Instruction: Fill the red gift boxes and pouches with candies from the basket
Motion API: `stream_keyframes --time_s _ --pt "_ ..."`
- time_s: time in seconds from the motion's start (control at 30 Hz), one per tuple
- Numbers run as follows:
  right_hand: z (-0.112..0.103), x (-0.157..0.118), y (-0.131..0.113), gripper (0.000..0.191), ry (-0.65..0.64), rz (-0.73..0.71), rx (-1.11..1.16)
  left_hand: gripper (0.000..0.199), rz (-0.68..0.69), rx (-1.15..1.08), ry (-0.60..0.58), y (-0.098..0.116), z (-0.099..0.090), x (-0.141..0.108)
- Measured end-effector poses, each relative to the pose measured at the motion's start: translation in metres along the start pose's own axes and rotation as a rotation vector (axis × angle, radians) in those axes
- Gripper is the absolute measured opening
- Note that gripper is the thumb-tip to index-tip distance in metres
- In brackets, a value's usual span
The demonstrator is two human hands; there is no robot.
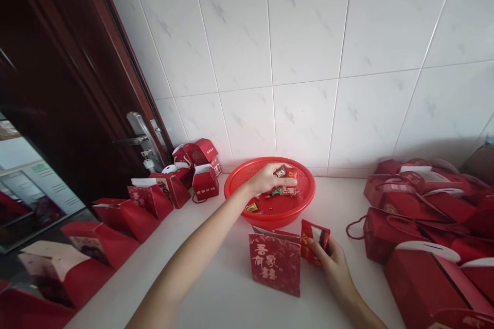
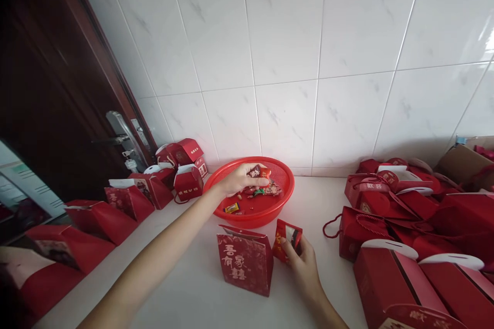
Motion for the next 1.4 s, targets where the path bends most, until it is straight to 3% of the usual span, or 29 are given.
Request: stream_keyframes --time_s 0.27,0.43,0.6,0.8,0.97,1.17,1.4 --pt "-0.01 -0.006 -0.009 0.046 0.065 0.077 0.175 0.052 0.094 -0.221 0.059 0.032 0.015 -0.067" --pt "-0.021 -0.013 -0.043 0.038 0.05 0.098 0.374 0.04 0.117 -0.266 0.108 0.037 0.038 -0.096" --pt "-0.029 -0.029 -0.085 0.034 0.026 0.023 0.45 0.032 0.086 -0.391 0.029 0.032 0.065 -0.109" --pt "-0.019 -0.042 -0.097 0.037 -0.126 -0.133 0.329 0.035 0.038 -0.436 0.051 0.025 0.078 -0.105" --pt "-0.008 -0.04 -0.108 0.043 -0.212 -0.231 0.293 0.035 0.082 -0.403 0.126 0.023 0.073 -0.102" --pt "0.011 -0.03 -0.149 0.051 -0.246 -0.358 0.096 0.038 0.148 -0.355 0.279 0.023 0.048 -0.104" --pt "0.037 -0.022 -0.187 0.032 -0.344 -0.429 0.032 0.036 0.179 -0.38 0.265 0.031 0.029 -0.109"
Point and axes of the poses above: each hand's wrist, its own x-axis towards the middle knuckle, its own z-axis out of the palm, y = z × x, the point moved 7 cm from there along x, towards the middle knuckle, and after that the axes turned 14 degrees about -x, right-handed, at the moved point
